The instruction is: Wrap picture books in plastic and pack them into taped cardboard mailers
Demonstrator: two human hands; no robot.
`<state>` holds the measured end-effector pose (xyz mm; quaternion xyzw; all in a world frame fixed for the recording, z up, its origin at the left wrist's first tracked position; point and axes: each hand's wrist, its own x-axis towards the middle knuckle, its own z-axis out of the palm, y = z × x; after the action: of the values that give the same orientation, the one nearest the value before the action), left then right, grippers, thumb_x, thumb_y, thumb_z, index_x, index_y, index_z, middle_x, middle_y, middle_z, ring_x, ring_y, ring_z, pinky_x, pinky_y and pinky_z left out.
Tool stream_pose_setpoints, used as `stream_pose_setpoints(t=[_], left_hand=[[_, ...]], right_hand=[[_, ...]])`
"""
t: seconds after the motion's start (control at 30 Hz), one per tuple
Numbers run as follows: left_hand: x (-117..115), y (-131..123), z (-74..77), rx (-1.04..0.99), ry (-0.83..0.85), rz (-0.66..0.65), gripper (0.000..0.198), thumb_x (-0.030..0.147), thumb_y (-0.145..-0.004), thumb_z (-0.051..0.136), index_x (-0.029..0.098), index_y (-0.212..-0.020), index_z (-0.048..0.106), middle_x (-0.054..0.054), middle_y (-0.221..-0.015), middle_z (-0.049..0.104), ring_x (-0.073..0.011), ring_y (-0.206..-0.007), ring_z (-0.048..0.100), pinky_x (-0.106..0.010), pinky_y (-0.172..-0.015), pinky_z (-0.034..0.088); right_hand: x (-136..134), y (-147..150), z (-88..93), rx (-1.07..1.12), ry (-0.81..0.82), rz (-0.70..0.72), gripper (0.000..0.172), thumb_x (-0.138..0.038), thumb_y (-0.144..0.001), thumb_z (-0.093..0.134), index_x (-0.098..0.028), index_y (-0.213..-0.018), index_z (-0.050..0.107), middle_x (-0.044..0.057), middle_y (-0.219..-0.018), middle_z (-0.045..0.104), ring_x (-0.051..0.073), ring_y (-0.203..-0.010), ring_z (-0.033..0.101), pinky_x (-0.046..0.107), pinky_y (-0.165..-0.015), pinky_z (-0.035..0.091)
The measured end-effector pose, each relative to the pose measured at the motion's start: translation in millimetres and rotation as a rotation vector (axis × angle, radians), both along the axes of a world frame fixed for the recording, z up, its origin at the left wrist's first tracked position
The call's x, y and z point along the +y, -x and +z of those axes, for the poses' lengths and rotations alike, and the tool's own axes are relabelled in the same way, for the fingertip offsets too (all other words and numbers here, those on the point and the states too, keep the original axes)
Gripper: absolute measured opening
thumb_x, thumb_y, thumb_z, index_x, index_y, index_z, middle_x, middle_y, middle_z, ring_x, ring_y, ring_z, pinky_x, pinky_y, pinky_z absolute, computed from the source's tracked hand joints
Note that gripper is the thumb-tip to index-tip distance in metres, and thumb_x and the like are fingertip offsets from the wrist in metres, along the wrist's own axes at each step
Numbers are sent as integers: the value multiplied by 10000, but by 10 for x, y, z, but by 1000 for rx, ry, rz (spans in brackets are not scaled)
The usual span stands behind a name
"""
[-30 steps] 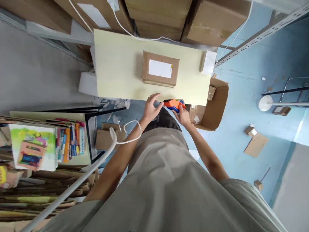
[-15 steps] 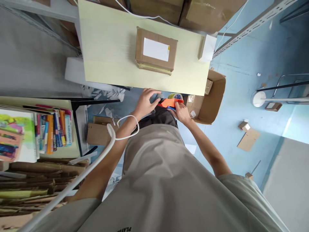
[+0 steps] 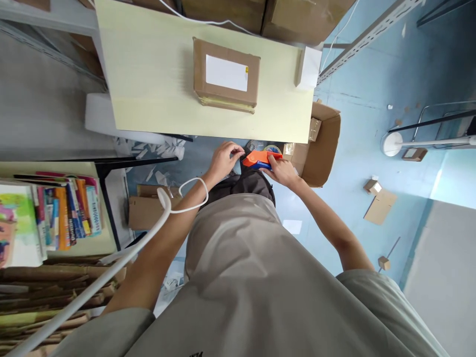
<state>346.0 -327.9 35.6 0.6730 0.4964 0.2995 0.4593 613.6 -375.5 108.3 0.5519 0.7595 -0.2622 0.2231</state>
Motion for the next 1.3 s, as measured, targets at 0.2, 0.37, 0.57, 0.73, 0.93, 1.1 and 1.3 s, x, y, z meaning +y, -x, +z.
stream_pose_setpoints(t=[0.2, 0.37, 0.57, 0.73, 0.93, 1.1, 1.3], left_hand=[[110, -209, -105, 13, 58, -52, 71, 247, -1023, 783, 253, -953, 773, -66, -1016, 814, -268, -1013, 741, -433, -1000, 616], [465, -79, -240, 40, 41, 85, 57, 233, -1002, 777, 236, -954, 747, -72, -1003, 789, -261, -997, 724, -440, -1034, 619], [881, -22, -601, 22, 102, 278, 71, 308, -1019, 770, 244, -1022, 739, -84, -1078, 790, -243, -1008, 743, -398, -1000, 646], [967, -289, -790, -30, 161, 446, 336, 414, -1018, 841, 258, -1292, 725, -90, -1168, 805, -237, -1058, 770, -399, -1012, 648], [1051, -445, -775, -79, 191, 643, 502, 576, -1056, 830, 273, -1384, 600, -84, -1203, 810, -248, -1164, 786, -436, -1107, 646], [1201, -573, -985, -91, 229, 750, 453, 558, -1125, 732, 267, -1409, 533, -138, -1362, 768, -267, -1306, 757, -472, -1167, 626], [1445, -982, -1126, -163, 319, 875, 488, 391, -1233, 450, 299, -1703, 359, -175, -1628, 582, -271, -1444, 730, -490, -1194, 658]], right_hand=[[25, -164, 27, -22, 63, -10, 763, -673, -1227, 287, -58, -1656, 430, 297, -1331, 818, 456, -1183, 799, 467, -932, 593], [168, -516, 52, -81, 82, -54, 745, -664, -1221, 321, -56, -1632, 452, 297, -1268, 827, 463, -1117, 798, 476, -903, 590], [592, -907, -124, -125, -7, -138, 703, -630, -1225, 299, -44, -1559, 496, 300, -1191, 813, 436, -1030, 788, 503, -892, 591], [1087, -961, -541, -73, -143, -200, 699, -608, -1234, 310, -10, -1542, 502, 298, -1170, 799, 404, -1029, 788, 536, -944, 604], [1375, -980, -917, -5, -236, -232, 755, -654, -1234, 235, -17, -1523, 519, 265, -1139, 787, 386, -1030, 799, 544, -962, 617], [1424, -831, -989, 14, -237, -280, 831, -691, -1223, 134, -23, -1521, 528, 264, -1117, 794, 382, -1039, 807, 550, -996, 615], [1398, -569, -897, -38, -178, -311, 786, -661, -1230, 160, -22, -1543, 494, 301, -1173, 806, 405, -1113, 805, 533, -1025, 606]])
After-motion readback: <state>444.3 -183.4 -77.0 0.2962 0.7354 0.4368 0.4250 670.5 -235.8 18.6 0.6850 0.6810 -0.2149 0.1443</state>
